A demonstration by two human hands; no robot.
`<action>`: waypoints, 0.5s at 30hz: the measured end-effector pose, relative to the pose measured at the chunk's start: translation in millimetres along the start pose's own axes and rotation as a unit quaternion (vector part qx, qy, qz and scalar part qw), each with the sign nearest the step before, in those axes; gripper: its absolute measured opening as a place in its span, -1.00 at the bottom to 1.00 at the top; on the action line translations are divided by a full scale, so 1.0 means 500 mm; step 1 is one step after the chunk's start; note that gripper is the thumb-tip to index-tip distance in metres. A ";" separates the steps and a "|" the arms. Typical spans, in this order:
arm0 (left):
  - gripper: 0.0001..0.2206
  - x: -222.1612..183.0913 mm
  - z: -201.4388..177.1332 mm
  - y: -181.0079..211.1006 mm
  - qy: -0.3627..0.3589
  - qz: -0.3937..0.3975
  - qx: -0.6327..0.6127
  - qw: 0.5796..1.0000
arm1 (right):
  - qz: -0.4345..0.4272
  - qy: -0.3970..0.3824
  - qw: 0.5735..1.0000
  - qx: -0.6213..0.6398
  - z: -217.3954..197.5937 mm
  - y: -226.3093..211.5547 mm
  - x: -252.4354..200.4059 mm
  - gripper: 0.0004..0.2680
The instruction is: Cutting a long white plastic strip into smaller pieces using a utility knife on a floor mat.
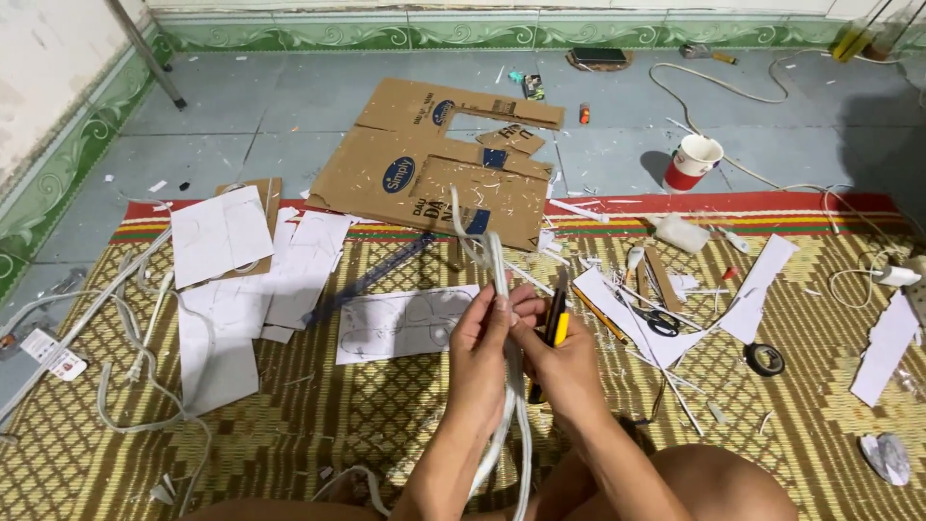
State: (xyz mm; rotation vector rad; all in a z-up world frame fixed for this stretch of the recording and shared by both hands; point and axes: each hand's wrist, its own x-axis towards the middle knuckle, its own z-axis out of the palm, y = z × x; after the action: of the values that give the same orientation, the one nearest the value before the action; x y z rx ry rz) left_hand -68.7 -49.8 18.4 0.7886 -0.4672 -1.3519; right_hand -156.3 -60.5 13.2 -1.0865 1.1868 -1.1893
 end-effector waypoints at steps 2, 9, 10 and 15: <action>-0.64 0.002 0.002 0.001 -0.004 0.006 0.002 1.000 | 0.012 -0.006 1.000 0.013 -0.001 -0.001 0.001 -0.96; -0.65 0.008 0.003 0.021 0.015 0.029 0.149 0.988 | 0.055 0.005 0.992 0.114 -0.023 -0.007 0.018 -0.90; -0.65 0.010 -0.004 0.020 0.014 0.029 0.150 0.988 | 0.053 0.005 0.992 0.114 -0.029 -0.016 0.024 -0.90; -0.70 -0.016 -0.010 0.000 -0.056 0.027 0.294 0.954 | 0.048 -0.066 0.992 0.099 -0.047 -0.058 0.039 -0.71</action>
State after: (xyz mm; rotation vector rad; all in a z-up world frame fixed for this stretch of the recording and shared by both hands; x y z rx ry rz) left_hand -66.6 -40.9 16.0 1.1749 -1.0012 -1.2175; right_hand -182.4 -82.2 38.4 -0.9347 0.9860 -1.1178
